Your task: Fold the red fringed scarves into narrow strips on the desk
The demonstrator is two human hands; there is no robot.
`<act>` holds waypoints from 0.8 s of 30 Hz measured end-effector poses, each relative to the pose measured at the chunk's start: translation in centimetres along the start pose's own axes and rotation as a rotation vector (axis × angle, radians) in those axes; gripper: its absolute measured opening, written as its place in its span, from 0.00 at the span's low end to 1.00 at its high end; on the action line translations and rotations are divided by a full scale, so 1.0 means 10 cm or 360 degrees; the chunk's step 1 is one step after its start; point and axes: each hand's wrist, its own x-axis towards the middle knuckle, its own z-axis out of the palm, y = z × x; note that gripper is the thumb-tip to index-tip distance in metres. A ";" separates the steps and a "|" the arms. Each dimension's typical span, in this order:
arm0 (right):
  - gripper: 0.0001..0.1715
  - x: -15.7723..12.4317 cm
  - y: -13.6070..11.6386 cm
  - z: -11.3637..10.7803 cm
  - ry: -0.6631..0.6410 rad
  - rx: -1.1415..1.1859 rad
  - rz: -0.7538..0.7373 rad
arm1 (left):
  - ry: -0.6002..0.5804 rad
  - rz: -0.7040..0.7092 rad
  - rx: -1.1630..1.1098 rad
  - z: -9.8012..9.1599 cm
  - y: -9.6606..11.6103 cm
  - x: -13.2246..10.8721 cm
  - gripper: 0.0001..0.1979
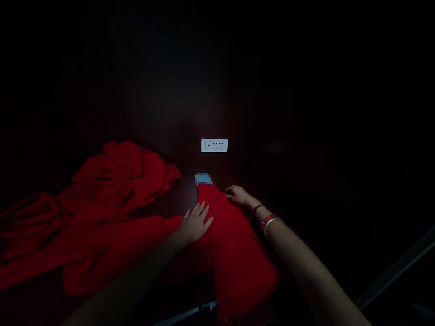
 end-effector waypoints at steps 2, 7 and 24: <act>0.11 0.07 0.05 0.07 -0.0035 0.0003 0.0065 | -0.0076 -0.0069 -0.0002 0.05 -0.03 -0.02 0.27; 0.14 0.06 0.20 0.15 0.0114 0.0004 0.0259 | -0.0105 -0.0296 0.0050 0.08 -0.03 -0.03 0.32; 0.33 -0.50 -0.36 0.21 -0.0385 -0.0190 -0.0090 | 0.0171 -0.0322 0.0069 0.07 -0.09 -0.15 0.33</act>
